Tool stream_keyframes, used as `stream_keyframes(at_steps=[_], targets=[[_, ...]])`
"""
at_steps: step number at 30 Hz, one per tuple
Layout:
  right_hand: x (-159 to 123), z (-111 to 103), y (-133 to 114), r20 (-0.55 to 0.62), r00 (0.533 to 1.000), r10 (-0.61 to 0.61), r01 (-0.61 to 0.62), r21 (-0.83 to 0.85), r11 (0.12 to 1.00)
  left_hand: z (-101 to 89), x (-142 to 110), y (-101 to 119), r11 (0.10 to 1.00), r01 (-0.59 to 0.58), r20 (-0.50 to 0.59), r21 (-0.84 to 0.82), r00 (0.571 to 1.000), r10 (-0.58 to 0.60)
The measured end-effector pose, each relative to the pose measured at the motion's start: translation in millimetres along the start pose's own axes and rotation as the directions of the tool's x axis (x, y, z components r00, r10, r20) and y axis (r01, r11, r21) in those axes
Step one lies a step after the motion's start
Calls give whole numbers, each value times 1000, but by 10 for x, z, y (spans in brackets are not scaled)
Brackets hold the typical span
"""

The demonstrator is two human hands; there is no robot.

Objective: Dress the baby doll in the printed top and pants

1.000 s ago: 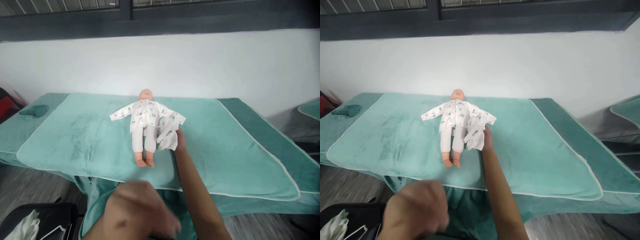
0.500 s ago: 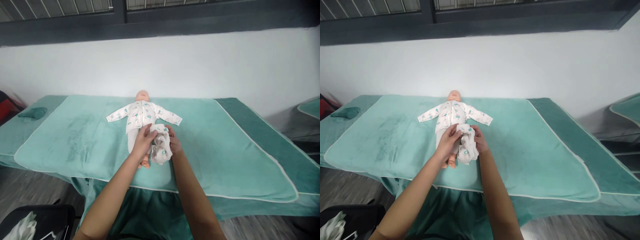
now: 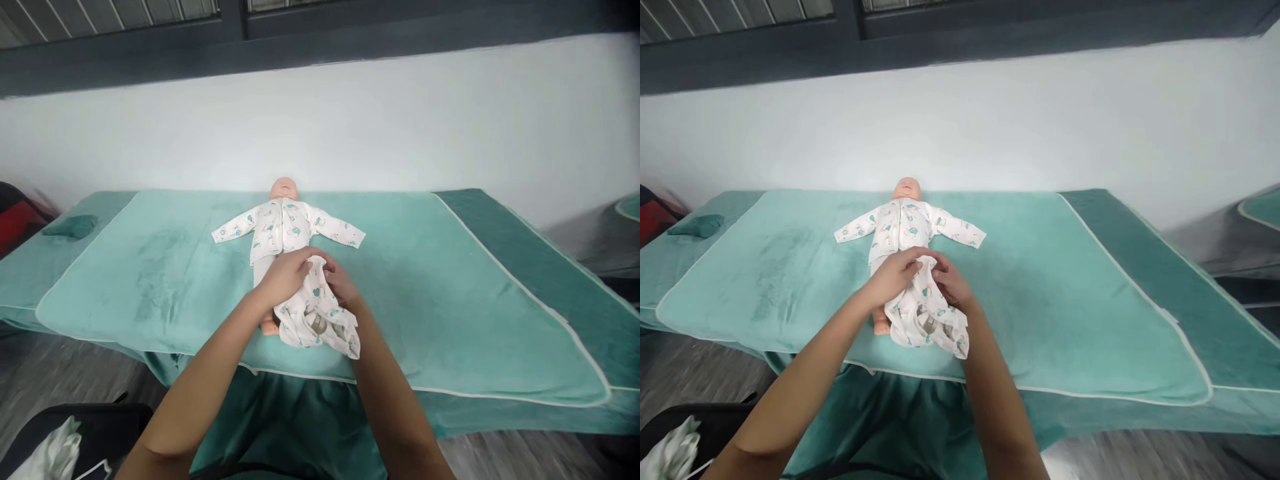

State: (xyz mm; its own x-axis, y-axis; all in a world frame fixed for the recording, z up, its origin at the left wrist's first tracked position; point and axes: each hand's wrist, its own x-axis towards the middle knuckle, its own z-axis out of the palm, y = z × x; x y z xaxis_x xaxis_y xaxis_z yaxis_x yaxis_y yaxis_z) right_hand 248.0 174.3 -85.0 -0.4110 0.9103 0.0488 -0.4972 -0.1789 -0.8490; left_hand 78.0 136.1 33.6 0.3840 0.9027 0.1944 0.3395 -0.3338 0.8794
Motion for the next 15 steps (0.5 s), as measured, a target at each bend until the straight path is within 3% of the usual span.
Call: stream_keyframes(at_steps=[2, 4, 8, 11, 13, 15], targets=[[37, -14, 39, 8, 1000, 11, -11, 18, 1000, 43, 7, 6, 995, -7, 37, 103, 999, 3], [64, -28, 75, -15, 1000, -18, 18, 38, 999, 62, 7, 10, 993, 37, -2, 108, 999, -37], [88, -60, 78, -137, 976, -171, 185, 101, 977, 35, -47, -11, 987, 137, -58, -88, 988, -143], [85, -77, 24, -240, 944, -226, 260, 122, 958, -14, -121, -42, 919, 267, 98, -289, 963, -249], [76, -78, -9, -274, 931, -241, 285, 131, 950, -53, -158, -62, 901, 345, 206, -264, 932, -297], [65, -73, -23, -252, 936, -245, 283, 128, 951, -87, -165, -74, 924, 353, 236, -143, 919, -315]])
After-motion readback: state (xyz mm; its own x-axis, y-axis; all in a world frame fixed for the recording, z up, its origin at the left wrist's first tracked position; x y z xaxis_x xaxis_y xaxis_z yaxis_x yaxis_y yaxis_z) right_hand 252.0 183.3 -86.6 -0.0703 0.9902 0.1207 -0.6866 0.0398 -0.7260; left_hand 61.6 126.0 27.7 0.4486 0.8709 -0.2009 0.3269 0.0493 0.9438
